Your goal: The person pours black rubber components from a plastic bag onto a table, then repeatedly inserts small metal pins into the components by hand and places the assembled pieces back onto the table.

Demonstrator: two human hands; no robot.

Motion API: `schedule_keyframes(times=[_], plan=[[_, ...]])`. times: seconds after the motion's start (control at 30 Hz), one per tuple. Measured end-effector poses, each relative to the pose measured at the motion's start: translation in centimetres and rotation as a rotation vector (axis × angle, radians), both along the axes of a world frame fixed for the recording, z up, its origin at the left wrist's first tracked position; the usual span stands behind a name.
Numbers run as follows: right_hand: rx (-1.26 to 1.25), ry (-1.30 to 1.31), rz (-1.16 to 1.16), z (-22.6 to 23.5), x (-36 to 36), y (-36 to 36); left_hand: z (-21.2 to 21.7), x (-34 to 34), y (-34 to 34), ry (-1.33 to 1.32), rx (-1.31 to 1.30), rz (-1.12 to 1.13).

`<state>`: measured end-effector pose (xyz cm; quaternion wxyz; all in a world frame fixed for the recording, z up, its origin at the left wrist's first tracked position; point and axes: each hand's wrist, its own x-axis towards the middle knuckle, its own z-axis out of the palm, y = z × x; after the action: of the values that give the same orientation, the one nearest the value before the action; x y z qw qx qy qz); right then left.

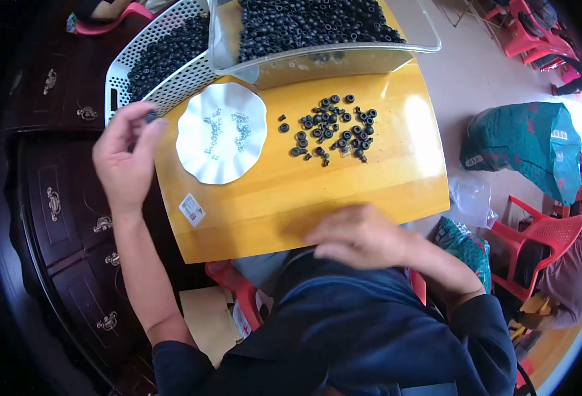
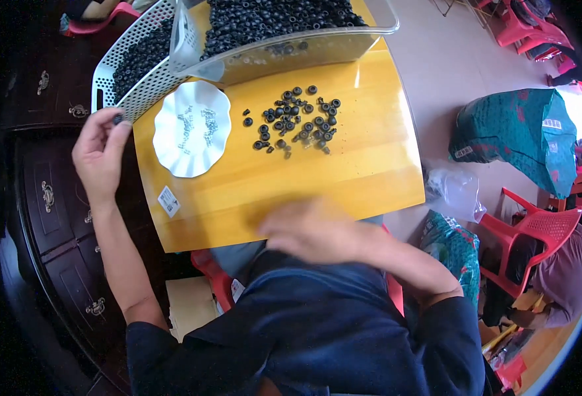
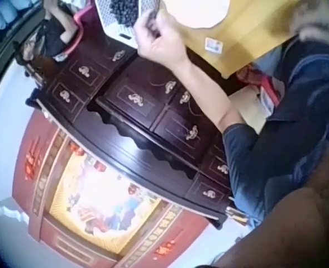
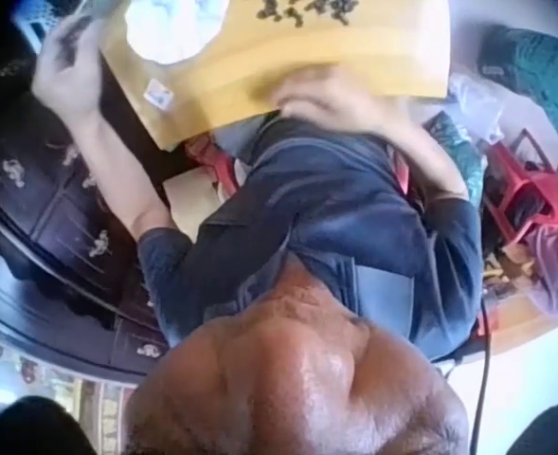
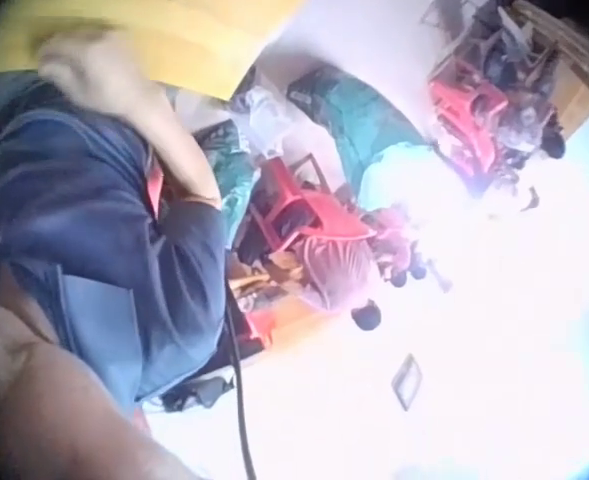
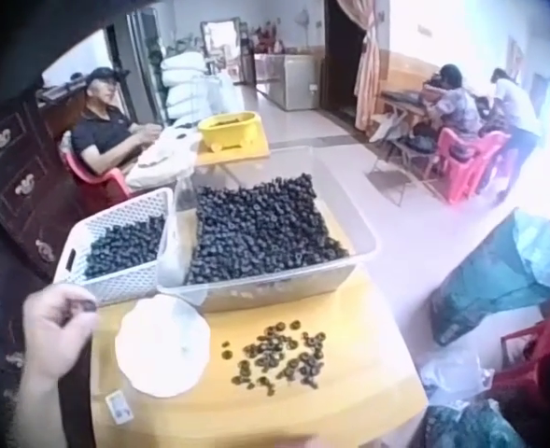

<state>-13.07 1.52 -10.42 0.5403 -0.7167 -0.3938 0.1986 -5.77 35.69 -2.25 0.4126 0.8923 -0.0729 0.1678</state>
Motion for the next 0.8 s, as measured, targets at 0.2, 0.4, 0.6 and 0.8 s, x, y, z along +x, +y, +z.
schedule_keyframes(times=[0.2, 0.4, 0.6, 0.8], plan=[[-0.105, -0.226, -0.627, -1.7, 4.3, -3.6, -1.6, -0.7, 4.0, 0.078, -0.021, 0.143], [-0.275, -0.290, -0.760, -2.4, 4.7, -4.1, -3.4, 2.8, 4.3, 0.126, 0.061, 0.161], [-0.329, -0.412, -0.695, -3.5, 4.8, -3.8, -3.8, 9.0, 10.6, 0.003, 0.232, 0.236], [-0.288, -0.480, -0.703, -5.2, 5.3, -3.2, -2.4, 8.8, 8.6, 0.024, -0.022, 0.154]])
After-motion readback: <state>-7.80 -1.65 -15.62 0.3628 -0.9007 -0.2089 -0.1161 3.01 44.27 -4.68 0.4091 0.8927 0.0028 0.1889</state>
